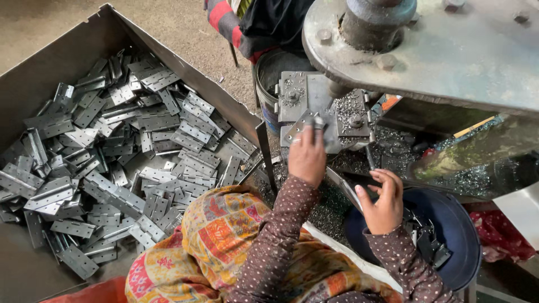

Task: The person sits on the floor and repeatedly picks metal brackets from a large bin, places them into a press machine, and removes the processed pieces into a bucket. The task involves continuous handling of metal parts and operating the press lever.

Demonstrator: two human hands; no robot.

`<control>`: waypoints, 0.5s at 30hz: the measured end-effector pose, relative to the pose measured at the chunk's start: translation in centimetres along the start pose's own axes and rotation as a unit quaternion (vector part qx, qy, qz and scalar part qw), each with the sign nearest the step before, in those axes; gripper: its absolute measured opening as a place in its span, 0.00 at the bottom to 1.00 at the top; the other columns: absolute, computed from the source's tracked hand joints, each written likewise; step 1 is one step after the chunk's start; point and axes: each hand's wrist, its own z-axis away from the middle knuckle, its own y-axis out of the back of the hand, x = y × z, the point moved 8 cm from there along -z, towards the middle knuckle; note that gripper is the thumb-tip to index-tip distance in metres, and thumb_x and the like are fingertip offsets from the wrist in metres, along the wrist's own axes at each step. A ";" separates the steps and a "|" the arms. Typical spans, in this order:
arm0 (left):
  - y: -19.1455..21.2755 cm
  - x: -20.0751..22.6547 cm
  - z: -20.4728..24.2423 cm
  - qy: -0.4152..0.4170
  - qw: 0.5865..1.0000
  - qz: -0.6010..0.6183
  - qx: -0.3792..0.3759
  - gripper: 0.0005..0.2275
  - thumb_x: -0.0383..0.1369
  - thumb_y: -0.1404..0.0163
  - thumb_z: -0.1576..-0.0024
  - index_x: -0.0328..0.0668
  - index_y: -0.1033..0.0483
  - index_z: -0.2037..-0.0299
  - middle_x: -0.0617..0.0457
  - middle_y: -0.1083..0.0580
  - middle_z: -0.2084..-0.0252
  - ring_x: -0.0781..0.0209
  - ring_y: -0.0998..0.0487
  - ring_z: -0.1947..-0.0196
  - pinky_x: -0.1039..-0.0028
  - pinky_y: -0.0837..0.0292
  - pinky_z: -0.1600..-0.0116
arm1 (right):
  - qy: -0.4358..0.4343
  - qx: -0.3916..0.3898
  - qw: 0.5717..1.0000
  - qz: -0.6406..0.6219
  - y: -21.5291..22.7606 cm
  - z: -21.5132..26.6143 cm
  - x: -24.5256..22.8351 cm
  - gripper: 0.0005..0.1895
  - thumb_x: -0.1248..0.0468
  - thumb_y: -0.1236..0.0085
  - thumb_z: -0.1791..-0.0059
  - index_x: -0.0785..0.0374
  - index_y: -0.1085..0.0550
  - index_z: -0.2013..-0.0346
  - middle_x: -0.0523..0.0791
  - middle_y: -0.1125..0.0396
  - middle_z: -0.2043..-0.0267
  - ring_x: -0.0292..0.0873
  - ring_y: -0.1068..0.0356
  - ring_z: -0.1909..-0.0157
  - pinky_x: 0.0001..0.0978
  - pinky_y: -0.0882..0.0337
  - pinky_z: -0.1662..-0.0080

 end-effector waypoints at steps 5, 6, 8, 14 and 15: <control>1.0 -0.4 2.1 0.032 0.997 -0.068 -0.019 0.19 0.41 0.57 0.38 0.33 0.25 0.46 0.42 0.33 0.33 0.48 0.32 0.35 0.51 0.44 0.28 | -0.002 -0.028 0.999 0.015 -0.2 0.0 -0.5 0.21 0.68 0.36 0.52 0.68 0.33 0.47 0.51 0.41 0.39 0.45 0.32 0.44 0.33 0.25 0.48; 0.7 0.3 2.4 0.022 0.997 -0.011 -0.069 0.20 0.44 0.57 0.36 0.32 0.25 0.47 0.41 0.34 0.33 0.47 0.34 0.34 0.49 0.48 0.27 | 0.000 -0.032 0.999 0.021 -0.2 -0.2 -0.9 0.21 0.68 0.36 0.52 0.68 0.32 0.47 0.51 0.41 0.39 0.45 0.31 0.45 0.33 0.24 0.48; 1.3 1.5 2.9 0.008 0.995 0.037 -0.091 0.19 0.42 0.58 0.36 0.31 0.25 0.47 0.40 0.34 0.33 0.46 0.35 0.32 0.47 0.53 0.24 | -0.011 -0.039 0.999 0.014 -0.3 -0.3 -1.3 0.21 0.68 0.36 0.52 0.68 0.32 0.47 0.51 0.40 0.40 0.45 0.31 0.45 0.33 0.24 0.49; 1.1 0.9 1.1 0.013 0.998 0.013 -0.058 0.17 0.33 0.58 0.43 0.36 0.24 0.48 0.44 0.34 0.33 0.46 0.35 0.32 0.43 0.56 0.27 | -0.036 -0.064 0.997 0.027 -0.9 0.3 0.2 0.19 0.67 0.37 0.52 0.67 0.30 0.48 0.51 0.37 0.42 0.45 0.29 0.48 0.33 0.24 0.50; 0.5 0.4 0.9 0.025 0.997 0.028 -0.066 0.17 0.33 0.58 0.42 0.36 0.24 0.47 0.46 0.34 0.32 0.47 0.35 0.33 0.43 0.55 0.27 | -0.042 -0.071 0.996 0.033 -1.1 0.9 1.3 0.19 0.66 0.37 0.52 0.67 0.30 0.48 0.51 0.36 0.43 0.46 0.29 0.48 0.34 0.24 0.51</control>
